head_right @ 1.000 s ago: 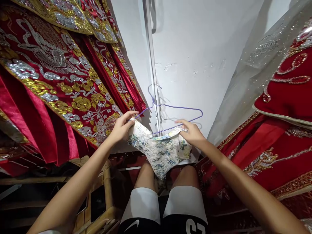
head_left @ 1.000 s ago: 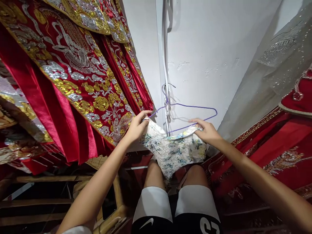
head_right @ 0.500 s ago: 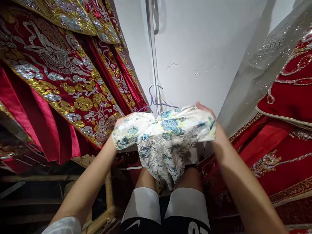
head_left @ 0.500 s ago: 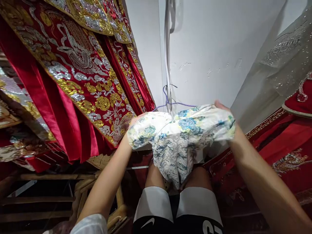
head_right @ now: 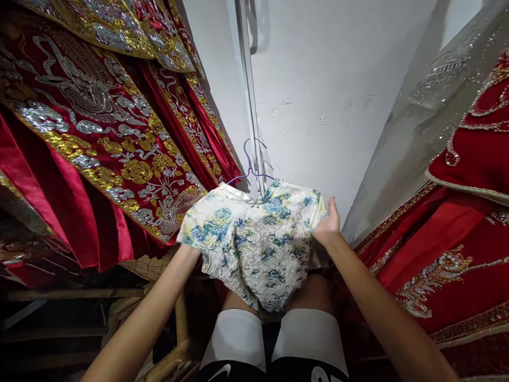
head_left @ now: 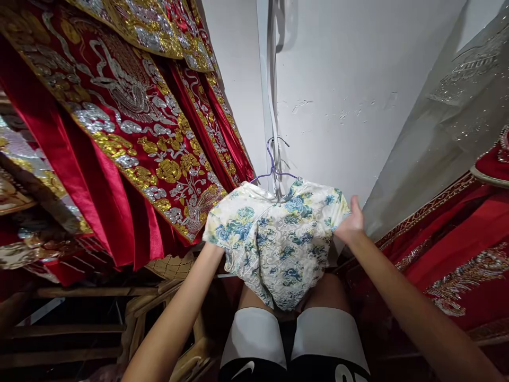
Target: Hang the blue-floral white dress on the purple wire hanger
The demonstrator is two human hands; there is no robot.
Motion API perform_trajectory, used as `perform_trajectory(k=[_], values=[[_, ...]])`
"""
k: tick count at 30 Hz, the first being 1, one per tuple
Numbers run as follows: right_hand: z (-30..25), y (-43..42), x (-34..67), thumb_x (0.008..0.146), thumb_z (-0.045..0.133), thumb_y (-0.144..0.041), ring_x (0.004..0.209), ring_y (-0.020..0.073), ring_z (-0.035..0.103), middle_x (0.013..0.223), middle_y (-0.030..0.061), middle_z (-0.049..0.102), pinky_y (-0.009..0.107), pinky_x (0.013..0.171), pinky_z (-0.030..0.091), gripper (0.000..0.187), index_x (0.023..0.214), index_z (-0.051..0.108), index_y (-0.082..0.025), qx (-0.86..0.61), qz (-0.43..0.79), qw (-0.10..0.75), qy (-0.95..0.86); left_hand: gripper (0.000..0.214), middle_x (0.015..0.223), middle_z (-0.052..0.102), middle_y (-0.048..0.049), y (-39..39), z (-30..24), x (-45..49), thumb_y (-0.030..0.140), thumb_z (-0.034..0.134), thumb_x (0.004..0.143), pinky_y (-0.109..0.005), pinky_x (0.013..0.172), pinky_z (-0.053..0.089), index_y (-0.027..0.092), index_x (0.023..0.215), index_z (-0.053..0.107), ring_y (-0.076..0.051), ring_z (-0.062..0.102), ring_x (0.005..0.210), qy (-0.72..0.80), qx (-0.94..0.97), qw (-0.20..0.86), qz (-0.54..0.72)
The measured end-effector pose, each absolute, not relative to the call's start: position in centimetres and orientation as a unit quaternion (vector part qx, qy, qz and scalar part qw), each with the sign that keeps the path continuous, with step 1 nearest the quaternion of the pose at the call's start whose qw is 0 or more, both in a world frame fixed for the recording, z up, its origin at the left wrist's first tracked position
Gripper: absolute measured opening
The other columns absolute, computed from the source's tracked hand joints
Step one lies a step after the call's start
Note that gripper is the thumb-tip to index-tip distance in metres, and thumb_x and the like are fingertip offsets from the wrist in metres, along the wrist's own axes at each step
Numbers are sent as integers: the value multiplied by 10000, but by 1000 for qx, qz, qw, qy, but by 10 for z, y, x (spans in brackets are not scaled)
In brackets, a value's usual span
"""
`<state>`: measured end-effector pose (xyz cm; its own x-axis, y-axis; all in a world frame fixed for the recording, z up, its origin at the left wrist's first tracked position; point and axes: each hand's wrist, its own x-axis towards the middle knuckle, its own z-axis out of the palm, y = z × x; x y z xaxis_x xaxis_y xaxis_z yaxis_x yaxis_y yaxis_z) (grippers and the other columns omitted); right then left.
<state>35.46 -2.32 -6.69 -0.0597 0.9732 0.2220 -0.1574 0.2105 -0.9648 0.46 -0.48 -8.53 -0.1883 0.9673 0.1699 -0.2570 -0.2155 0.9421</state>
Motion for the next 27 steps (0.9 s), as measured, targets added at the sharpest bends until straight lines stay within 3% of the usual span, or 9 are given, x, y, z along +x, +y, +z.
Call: perform_trajectory(k=[4, 6, 10, 14, 17, 19, 21, 25, 27], values=[[-40, -4, 374, 757, 610, -728, 983, 364, 717, 948, 106, 765, 510, 822, 577, 610, 1103, 723, -239, -372, 468, 649, -469, 547, 950, 771, -135, -14, -63, -3, 642, 562, 861, -504, 944, 562, 157, 1075, 696, -349, 710, 1053, 364, 348, 534, 679], [-17, -4, 372, 765, 568, -730, 1018, 369, 702, 1034, 120, 754, 525, 846, 563, 669, 1196, 692, -233, -357, 436, 668, -486, 489, 938, 764, -122, -15, -47, -6, 587, 646, 827, -450, 923, 559, 147, 1034, 699, -325, 709, 1019, 373, 370, 501, 688], [27, -27, 346, 829, 280, -802, 1078, 359, 672, 1150, 154, 721, 522, 865, 543, 834, 1356, 616, -249, -348, 401, 647, -547, 411, 1034, 738, -98, -15, -24, -14, 537, 604, 884, -345, 912, 504, 155, 994, 706, -273, 647, 1052, 461, 544, 219, 666], [37, -70, 320, 727, 373, -888, 986, 358, 696, 1001, 168, 739, 477, 812, 555, 928, 1216, 715, -177, -272, 485, 539, -633, 264, 887, 681, -19, -19, -30, -11, 386, 620, 849, -277, 754, 450, 184, 1011, 670, -186, 594, 796, 510, 659, 81, 547], [32, -91, 310, 726, 589, -813, 979, 328, 711, 980, 133, 759, 425, 863, 559, 791, 1131, 760, -155, -166, 547, 244, -783, 158, 707, 572, 3, -23, -51, 6, 343, 518, 845, -283, 674, 412, 204, 798, 575, -171, 511, 669, 499, 662, 120, 547], [23, -92, 304, 806, 676, -642, 1081, 316, 693, 1113, 120, 757, 421, 977, 527, 594, 1176, 750, -183, -189, 471, 136, -851, 174, 691, 522, -14, -26, -63, 23, 320, 440, 837, -304, 685, 415, 224, 697, 482, -186, 495, 685, 478, 637, 143, 587], [6, -84, 296, 851, 698, -450, 1264, 329, 605, 1339, 125, 674, 462, 1109, 443, 536, 1330, 667, -213, -287, 323, 184, -883, 137, 726, 500, -33, -28, -69, 41, 283, 410, 782, -324, 705, 430, 232, 655, 406, -196, 489, 710, 448, 594, 185, 642], [-42, -58, 278, 776, 728, -265, 1532, 367, 265, 1676, 172, 256, 560, 1235, 249, 1016, 1637, 194, -197, -320, 69, 278, -903, 149, 826, 548, -58, -31, -57, 77, 232, 457, 579, -373, 800, 503, 225, 687, 355, -197, 554, 750, 312, 493, 432, 688], [-64, -50, 274, 784, 701, -242, 1539, 378, 233, 1691, 179, 190, 584, 1226, 240, 1064, 1651, 85, -210, -293, 2, 301, -908, 253, 914, 601, -67, -33, -46, 92, 198, 478, 501, -388, 876, 519, 220, 746, 418, -211, 618, 851, 272, 454, 539, 655]])
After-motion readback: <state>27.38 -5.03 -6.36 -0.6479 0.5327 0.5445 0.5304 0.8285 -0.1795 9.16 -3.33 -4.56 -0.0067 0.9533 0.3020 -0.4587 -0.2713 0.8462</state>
